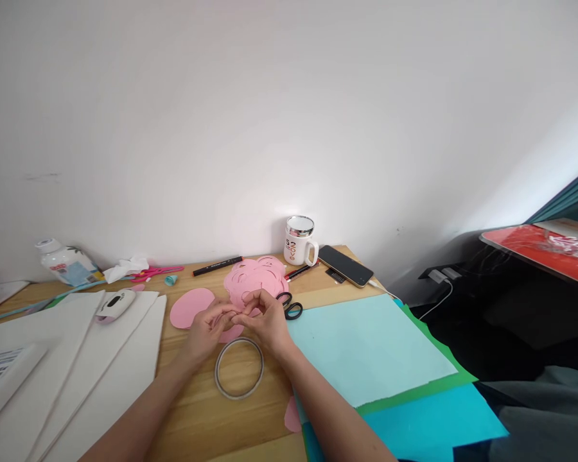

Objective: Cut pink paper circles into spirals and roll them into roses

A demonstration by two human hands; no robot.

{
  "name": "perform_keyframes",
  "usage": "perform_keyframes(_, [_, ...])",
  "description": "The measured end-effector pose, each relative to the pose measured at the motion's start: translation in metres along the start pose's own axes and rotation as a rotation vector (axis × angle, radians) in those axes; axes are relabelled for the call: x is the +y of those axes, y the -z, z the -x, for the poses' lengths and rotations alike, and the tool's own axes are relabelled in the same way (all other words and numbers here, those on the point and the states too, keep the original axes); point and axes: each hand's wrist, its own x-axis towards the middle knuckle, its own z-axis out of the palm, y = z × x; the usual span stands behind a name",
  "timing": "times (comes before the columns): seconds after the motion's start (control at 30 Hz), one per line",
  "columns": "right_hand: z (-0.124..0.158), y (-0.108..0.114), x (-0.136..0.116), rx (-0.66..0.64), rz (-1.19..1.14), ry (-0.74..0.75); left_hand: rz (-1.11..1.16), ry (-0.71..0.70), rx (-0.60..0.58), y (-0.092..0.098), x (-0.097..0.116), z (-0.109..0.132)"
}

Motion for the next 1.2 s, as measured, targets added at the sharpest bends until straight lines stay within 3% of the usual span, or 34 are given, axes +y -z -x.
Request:
perform_keyframes(0.2, [0.001, 0.0, 0.002, -0.055, 0.099, 0.057, -0.013, 0.004, -0.001, 0.002, 0.002, -0.001])
perform_keyframes(0.3, [0.003, -0.001, 0.0, -0.088, 0.15, 0.068, -0.021, 0.016, -0.049, 0.002, 0.002, 0.0])
perform_keyframes(0.57, [0.002, 0.003, 0.002, -0.014, 0.387, 0.175, -0.022, 0.002, -0.13, 0.004, 0.006, -0.001])
perform_keyframes(0.87, [0.005, 0.004, -0.002, -0.081, 0.485, 0.27, 0.023, -0.084, -0.257, 0.01, 0.011, -0.004])
perform_keyframes(1.2, [0.003, 0.007, 0.001, -0.072, 0.607, 0.389, 0.07, -0.041, -0.41, 0.015, 0.015, -0.005])
